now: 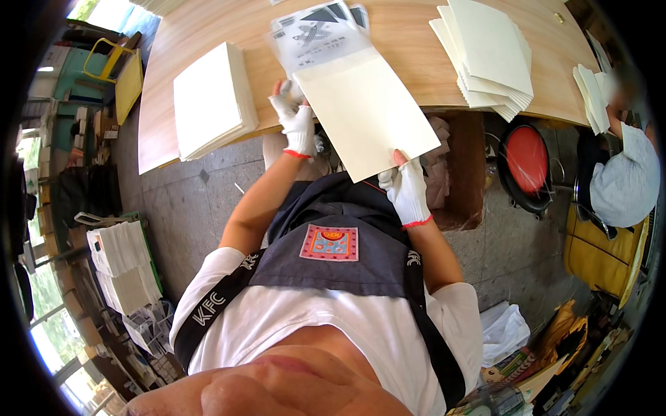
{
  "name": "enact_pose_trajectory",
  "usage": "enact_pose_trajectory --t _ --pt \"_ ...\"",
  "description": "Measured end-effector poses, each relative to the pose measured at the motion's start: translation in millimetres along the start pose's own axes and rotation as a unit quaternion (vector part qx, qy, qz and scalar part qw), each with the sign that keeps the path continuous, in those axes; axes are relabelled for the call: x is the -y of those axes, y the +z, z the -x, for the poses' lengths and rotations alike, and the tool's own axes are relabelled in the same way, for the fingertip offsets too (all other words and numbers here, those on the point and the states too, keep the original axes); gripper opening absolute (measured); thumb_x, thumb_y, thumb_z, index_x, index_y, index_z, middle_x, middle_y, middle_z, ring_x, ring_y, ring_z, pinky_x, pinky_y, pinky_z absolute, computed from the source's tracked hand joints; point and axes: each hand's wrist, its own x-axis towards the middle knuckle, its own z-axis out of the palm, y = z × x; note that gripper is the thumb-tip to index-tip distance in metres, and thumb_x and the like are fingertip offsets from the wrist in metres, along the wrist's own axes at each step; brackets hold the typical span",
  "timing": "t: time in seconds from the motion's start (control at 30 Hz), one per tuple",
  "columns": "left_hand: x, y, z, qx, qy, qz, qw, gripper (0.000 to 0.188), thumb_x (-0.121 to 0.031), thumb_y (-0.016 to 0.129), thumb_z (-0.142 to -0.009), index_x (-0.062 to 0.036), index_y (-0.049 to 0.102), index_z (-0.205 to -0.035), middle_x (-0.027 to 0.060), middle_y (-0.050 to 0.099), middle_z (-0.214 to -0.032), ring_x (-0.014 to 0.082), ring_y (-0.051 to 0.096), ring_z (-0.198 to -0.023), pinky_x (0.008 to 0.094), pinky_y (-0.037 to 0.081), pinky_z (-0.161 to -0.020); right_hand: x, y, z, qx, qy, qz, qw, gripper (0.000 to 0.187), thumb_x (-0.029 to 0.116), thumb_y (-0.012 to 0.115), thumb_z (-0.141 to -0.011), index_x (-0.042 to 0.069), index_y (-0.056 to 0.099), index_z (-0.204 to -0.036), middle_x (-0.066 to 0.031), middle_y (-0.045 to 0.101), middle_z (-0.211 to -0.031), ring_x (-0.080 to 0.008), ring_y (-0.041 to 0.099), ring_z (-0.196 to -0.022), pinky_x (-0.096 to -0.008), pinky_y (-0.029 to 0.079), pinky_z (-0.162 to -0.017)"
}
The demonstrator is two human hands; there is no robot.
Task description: The person repeatedly picks up a single white sheet of paper from a stack on the right side of the table and places it onto a stack on the left side. The person wears white gloves and a KFC apron while performing this repetitive stacking task.
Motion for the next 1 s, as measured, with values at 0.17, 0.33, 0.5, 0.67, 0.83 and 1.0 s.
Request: enact_pose_trajectory --t 0.17,0.33,0.5,0.67,0.83,1.0 --pt "76 6 27 0.129 -0.344 0.290 0.884 0.046 -0.035 0.043 -0.094 -0.0080 0.036 -0.130 0.0098 0.051 -0.119 0.0238 0.053 -0.103 0.0380 0.048 -0.086 1 -2 9 0.081 0.009 0.046 0.996 0.031 0.013 0.050 -0.092 0.007 0.046 -0.122 -0.0046 0.059 -0.099 -0.0088 0.057 -0.064 -0.0180 0.046 -0.044" --pt "73 -4 77 0.060 -0.467 0.390 0.791 0.040 -0.032 0.043 -0.094 -0.0062 0.044 -0.125 0.0117 0.054 -0.117 0.0239 0.054 -0.103 0.0369 0.049 -0.084 -15 -18 -30 0.035 0.065 0.116 0.991 0.031 0.013 0.052 -0.092 0.007 0.046 -0.122 -0.0049 0.059 -0.095 -0.0129 0.055 -0.061 -0.0231 0.046 -0.045" --pt "49 10 89 0.030 -0.426 0.037 0.903 0.031 -0.012 0.052 -0.087 0.0022 0.054 -0.115 0.0116 0.062 -0.104 0.0218 0.059 -0.093 0.0303 0.048 -0.077 -56 4 -92 0.021 0.094 -0.091 0.991 0.039 0.009 0.047 -0.093 0.000 0.036 -0.129 -0.0180 0.043 -0.123 -0.0319 0.053 -0.105 -0.0405 0.049 -0.092" --pt "51 -15 79 0.093 -0.463 0.071 0.879 0.028 -0.017 0.052 -0.091 -0.0052 0.051 -0.115 0.0120 0.061 -0.101 0.0238 0.064 -0.080 0.0334 0.056 -0.067 -60 17 -103 0.079 0.144 -0.121 0.979 0.042 0.015 0.042 -0.096 -0.001 0.030 -0.133 -0.0222 0.039 -0.128 -0.0368 0.046 -0.116 -0.0428 0.044 -0.099" --pt "6 -55 71 0.043 -0.445 0.069 0.892 0.032 -0.026 0.059 -0.088 -0.0007 0.051 -0.106 0.0101 0.060 -0.094 0.0201 0.063 -0.074 0.0285 0.054 -0.060 -35 21 -81 0.184 0.031 0.337 0.923 0.026 0.020 0.043 -0.096 0.006 0.056 -0.113 -0.0062 0.062 -0.077 -0.0096 0.057 -0.051 -0.0209 0.045 -0.045" --pt "-5 -82 50 0.117 -0.399 -0.056 0.908 0.027 -0.020 0.056 -0.089 0.0039 0.055 -0.102 0.0108 0.063 -0.090 0.0187 0.065 -0.075 0.0271 0.054 -0.063 -61 45 -94 0.274 -0.254 0.697 0.612 0.014 0.019 0.053 -0.085 0.011 0.054 -0.097 -0.0080 0.063 -0.067 -0.0229 0.063 -0.059 -0.0380 0.047 -0.050"
